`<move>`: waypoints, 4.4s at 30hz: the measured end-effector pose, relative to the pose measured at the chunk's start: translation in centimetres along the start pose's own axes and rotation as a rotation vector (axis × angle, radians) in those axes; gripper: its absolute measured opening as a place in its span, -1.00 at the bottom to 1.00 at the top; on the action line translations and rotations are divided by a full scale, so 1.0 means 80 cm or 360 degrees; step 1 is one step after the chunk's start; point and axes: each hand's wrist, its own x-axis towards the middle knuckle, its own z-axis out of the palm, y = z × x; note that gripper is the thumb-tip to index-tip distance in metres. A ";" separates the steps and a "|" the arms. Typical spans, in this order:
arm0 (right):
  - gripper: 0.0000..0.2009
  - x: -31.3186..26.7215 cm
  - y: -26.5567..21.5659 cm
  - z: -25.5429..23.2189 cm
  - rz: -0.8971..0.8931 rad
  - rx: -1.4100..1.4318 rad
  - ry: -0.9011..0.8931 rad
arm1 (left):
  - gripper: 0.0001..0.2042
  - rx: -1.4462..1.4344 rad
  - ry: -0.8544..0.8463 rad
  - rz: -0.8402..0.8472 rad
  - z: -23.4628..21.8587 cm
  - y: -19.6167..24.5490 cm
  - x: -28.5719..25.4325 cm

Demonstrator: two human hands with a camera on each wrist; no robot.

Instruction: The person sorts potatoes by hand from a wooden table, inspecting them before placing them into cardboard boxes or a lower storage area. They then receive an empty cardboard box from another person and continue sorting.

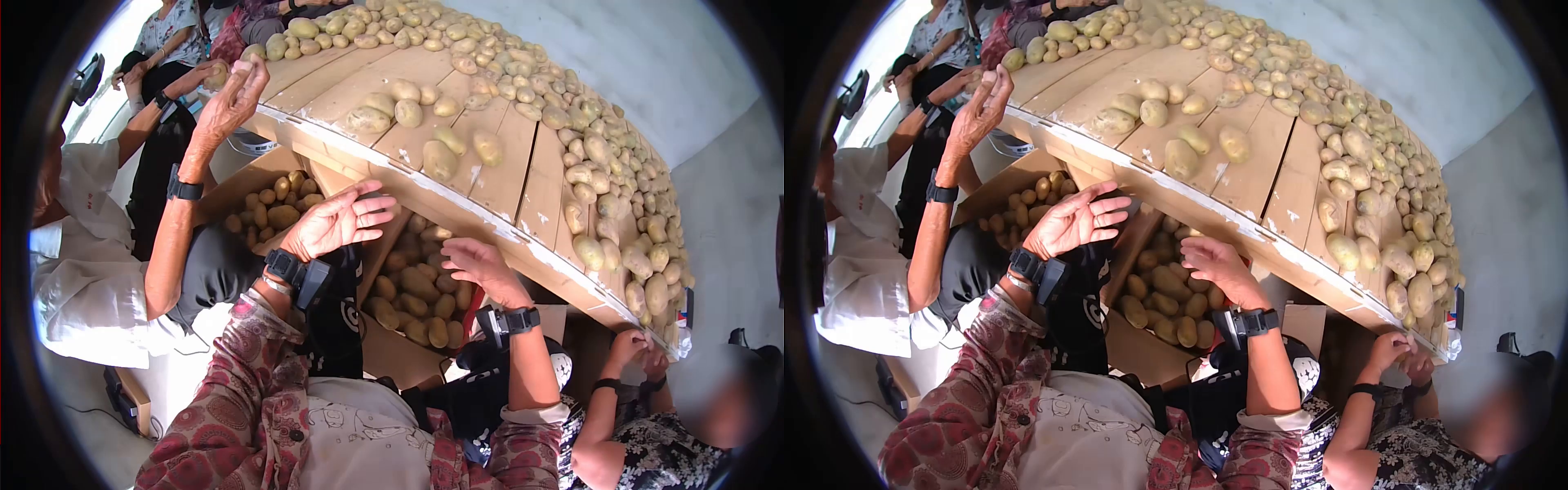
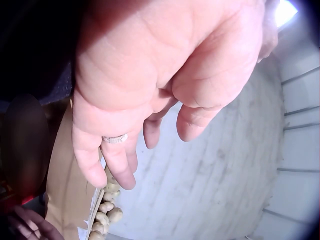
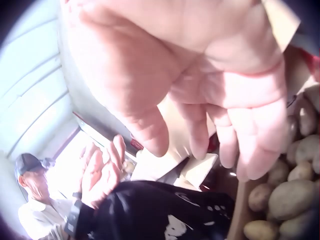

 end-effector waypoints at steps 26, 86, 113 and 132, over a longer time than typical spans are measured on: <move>-0.25 0.231 -0.115 -0.129 -0.0024 -0.1965 0.0537 | -0.49 0.0001 0.0090 0.0070 -0.004 0.008 -0.005; -0.50 0.017 0.020 0.027 0.0155 0.0703 0.0116 | -0.34 -0.0149 0.0059 -0.0153 0.033 -0.064 0.053; -0.65 -0.018 -0.030 -0.057 -0.0748 0.0975 0.0461 | -0.45 -0.0187 0.0039 0.0115 0.028 -0.061 0.046; -0.41 -0.001 0.017 0.052 0.0141 -0.0166 -0.0057 | -0.41 0.0295 -0.0203 -0.0175 0.039 -0.054 0.041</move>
